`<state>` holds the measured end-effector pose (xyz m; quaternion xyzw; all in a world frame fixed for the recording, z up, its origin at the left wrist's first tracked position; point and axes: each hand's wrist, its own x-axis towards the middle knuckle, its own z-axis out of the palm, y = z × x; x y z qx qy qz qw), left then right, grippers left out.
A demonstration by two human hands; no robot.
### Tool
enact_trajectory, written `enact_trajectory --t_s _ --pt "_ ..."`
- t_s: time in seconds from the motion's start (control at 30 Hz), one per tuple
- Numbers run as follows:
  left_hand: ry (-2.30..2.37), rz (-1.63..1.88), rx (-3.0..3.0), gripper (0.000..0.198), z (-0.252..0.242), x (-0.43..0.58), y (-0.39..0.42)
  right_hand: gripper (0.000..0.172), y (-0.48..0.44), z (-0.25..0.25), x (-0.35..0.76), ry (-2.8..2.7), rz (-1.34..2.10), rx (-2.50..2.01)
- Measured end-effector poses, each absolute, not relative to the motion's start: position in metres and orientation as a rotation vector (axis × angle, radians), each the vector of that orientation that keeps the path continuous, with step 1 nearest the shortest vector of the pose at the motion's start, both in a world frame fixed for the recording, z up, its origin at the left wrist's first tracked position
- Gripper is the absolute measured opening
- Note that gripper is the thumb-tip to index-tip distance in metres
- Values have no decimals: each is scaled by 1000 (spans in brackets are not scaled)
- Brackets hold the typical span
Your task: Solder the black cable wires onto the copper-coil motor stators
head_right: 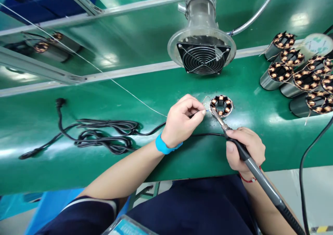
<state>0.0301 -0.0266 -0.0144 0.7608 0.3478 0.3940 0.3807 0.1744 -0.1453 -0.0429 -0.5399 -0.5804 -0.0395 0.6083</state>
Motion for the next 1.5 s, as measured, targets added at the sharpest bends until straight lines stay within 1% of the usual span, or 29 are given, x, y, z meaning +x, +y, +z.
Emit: enact_trajectory --t_s 0.37,0.5,0.73,1.07,1.13,1.2,1.3,1.4,1.5 --pt "872 1045 1945 15 -16 31 -25 21 -143 -39 175 -1441 -69 -1224" --pt "874 1039 1927 15 -14 32 -26 22 -143 -39 175 -1391 -32 -1222" --pt "948 951 1906 13 -10 31 -27 30 -143 -40 175 -1434 -75 -1245" --pt "905 1007 1897 14 -10 32 -27 29 -142 -38 175 -1412 -46 -1225" --pt "909 1000 1899 14 -10 32 -27 32 -141 -37 175 -1396 -66 -1252" --pt "913 1000 1899 14 -11 32 -27 38 -139 -38 174 -1404 -67 -1280" --pt "916 999 1898 13 -11 32 -27 47 -138 -41 172 -1396 -13 -1324" --pt "915 992 1903 13 -12 32 -26 52 -136 -37 171 -1322 119 -1363" --pt "917 990 1913 13 -12 32 -26 46 -131 -21 172 -1284 218 -1457"
